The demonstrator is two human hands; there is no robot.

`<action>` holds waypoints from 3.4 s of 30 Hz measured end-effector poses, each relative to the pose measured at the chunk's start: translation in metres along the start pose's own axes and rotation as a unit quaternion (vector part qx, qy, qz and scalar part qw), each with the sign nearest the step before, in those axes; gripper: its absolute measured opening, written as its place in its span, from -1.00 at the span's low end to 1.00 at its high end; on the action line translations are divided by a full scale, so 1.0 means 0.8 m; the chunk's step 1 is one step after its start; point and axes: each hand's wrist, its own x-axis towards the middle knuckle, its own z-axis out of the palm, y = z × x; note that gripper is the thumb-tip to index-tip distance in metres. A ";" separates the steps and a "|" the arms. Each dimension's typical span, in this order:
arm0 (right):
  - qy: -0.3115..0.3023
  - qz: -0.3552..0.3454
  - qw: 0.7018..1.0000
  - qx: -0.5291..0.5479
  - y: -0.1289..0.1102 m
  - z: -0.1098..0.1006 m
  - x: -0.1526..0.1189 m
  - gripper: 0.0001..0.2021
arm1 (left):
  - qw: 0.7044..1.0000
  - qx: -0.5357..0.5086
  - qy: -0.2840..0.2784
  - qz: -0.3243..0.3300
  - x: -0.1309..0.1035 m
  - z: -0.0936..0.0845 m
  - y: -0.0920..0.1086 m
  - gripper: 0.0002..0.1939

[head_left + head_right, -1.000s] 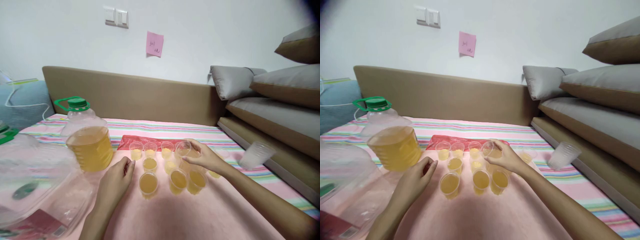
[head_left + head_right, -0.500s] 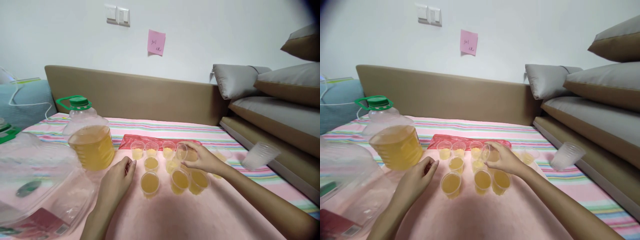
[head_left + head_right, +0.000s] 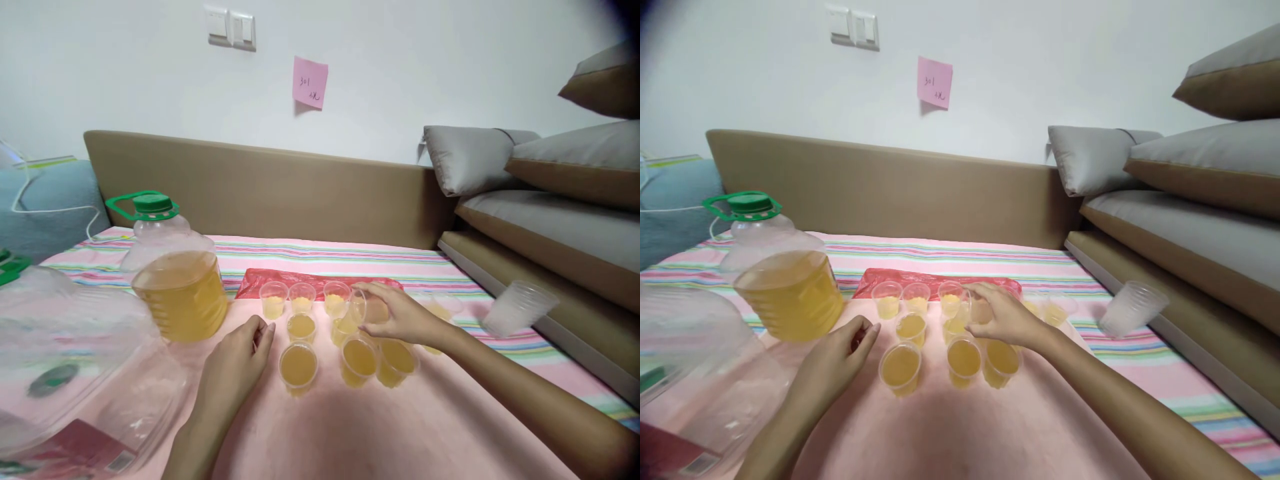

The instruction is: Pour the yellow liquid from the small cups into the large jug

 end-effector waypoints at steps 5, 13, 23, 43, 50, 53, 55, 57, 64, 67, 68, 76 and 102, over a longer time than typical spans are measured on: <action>-0.011 -0.004 1.000 -0.028 0.000 -0.002 0.003 -0.36 | 1.000 -0.005 -0.011 0.014 -0.001 0.003 0.001 -0.64; -0.037 -0.030 0.995 -0.082 0.004 -0.003 0.011 -0.26 | 1.000 -0.003 -0.011 0.020 0.001 0.004 -0.001 -0.64; -0.082 -0.075 0.984 -0.139 -0.016 -0.008 0.024 -0.25 | 0.999 -0.002 -0.001 0.036 0.001 0.004 -0.003 -0.63; -0.037 -0.067 0.995 -0.064 -0.028 -0.027 0.036 -0.63 | 0.996 -0.056 0.046 0.056 -0.002 -0.003 0.010 -0.65; -0.004 -0.065 0.998 0.004 -0.035 -0.030 0.028 -0.56 | 0.966 -0.131 0.065 0.211 0.013 -0.003 0.070 -0.73; 0.029 -0.057 0.997 0.046 -0.034 -0.032 0.020 -0.54 | 0.951 -0.097 0.034 0.293 0.025 0.003 0.103 -0.31; 0.053 -0.036 0.995 0.083 -0.033 -0.030 0.013 -0.57 | 0.946 -0.075 0.024 0.315 0.031 0.007 0.120 -0.23; 0.072 -0.019 0.992 0.102 -0.031 -0.026 0.006 -0.61 | 0.944 -0.061 0.020 0.324 0.033 0.011 0.130 -0.32; 0.154 -0.042 0.977 0.141 -0.026 -0.006 0.006 -0.56 | 0.956 -0.085 0.038 0.278 0.038 0.031 0.124 -0.45; 0.169 -0.049 0.975 0.132 -0.026 0.001 0.011 -0.49 | 0.955 -0.109 0.052 0.271 0.041 0.040 0.118 -0.42; 0.170 -0.051 0.975 0.134 -0.026 0.002 0.012 -0.49 | 0.956 -0.112 0.056 0.266 0.042 0.043 0.117 -0.42; 0.173 -0.008 0.969 0.178 -0.022 0.004 0.007 -0.37 | 0.962 -0.059 0.061 0.260 0.039 0.045 0.114 -0.43; 0.231 -0.029 0.962 0.145 -0.031 0.005 -0.006 -0.50 | 0.955 -0.031 0.094 0.279 0.035 0.042 0.119 -0.46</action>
